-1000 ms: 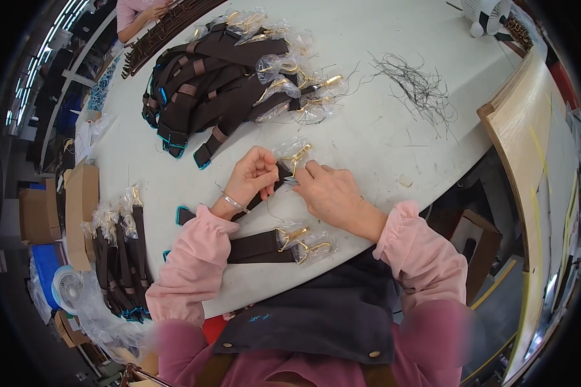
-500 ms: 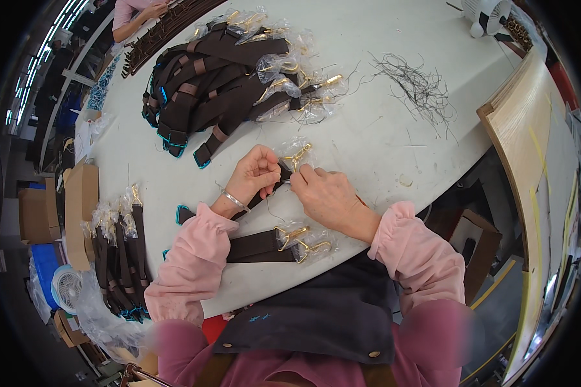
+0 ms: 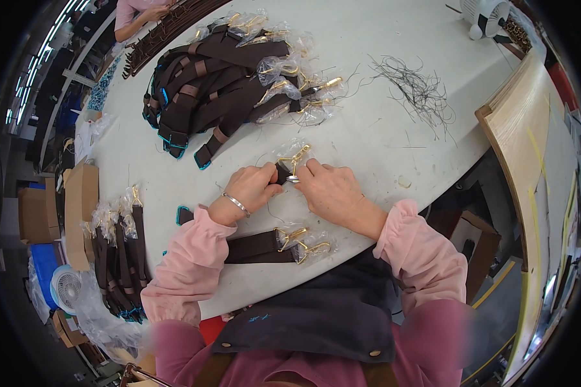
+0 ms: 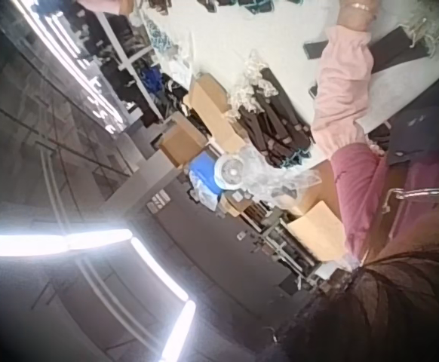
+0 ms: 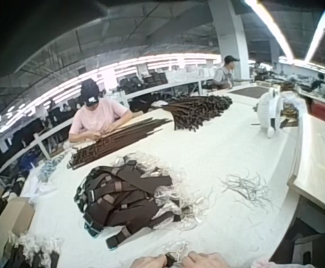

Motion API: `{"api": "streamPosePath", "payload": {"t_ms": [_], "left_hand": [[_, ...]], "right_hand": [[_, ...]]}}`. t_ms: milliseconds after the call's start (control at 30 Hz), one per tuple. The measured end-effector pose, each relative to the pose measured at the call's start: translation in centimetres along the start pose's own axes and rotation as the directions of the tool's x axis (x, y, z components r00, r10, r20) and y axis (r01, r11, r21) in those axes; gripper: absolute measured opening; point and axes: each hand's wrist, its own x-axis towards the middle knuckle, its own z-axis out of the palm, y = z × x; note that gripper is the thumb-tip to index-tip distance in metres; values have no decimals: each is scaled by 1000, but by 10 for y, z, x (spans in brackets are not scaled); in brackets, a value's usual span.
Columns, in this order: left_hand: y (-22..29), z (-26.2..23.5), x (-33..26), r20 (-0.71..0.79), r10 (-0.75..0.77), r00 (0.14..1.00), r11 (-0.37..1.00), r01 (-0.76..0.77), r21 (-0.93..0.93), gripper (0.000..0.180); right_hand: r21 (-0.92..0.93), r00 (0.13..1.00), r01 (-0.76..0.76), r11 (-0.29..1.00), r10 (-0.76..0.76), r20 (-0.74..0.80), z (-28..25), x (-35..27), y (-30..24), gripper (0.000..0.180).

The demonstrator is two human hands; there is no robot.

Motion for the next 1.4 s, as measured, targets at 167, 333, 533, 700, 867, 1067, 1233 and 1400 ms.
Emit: {"api": "streamPosePath", "payload": {"t_ms": [167, 333, 533, 700, 867, 1067, 1233, 1400], "left_hand": [[-12, 8, -1, -198, 213, 957, 958, -245, -150, 16], [-15, 11, 4, -308, 271, 912, 887, -361, -288, 9], [-17, 9, 8, -246, 202, 948, 865, -290, -409, 10], [-16, 5, 9, -199, 189, 962, 851, -262, -456, 10], [-15, -1, 13, -144, 209, 967, 854, -253, -455, 12], [-15, -5, 16, -87, 204, 975, 864, -221, -452, 14], [-16, -5, 18, -84, 228, 970, 869, -242, -432, 14], [-19, -5, 21, -71, 234, 970, 853, -240, -464, 13]], "right_hand": [[2, 1000, 10, 1000, -10, -1, -1, 1, -2, 17], [15, 1000, -7, 1000, 8, -13, 4, 1, -1, 18], [-4, 999, -19, 1000, 19, -28, 6, 0, -3, 19], [-16, 1000, -15, 1000, 15, -10, 7, 1, -4, 18], [40, 999, -48, 998, 48, -8, 8, 0, -3, 18], [52, 998, -60, 997, 61, 0, 9, 0, -2, 18], [24, 998, -58, 998, 58, -7, 10, 0, -4, 18], [10, 999, -52, 999, 52, -7, 9, 0, -5, 17]]}}
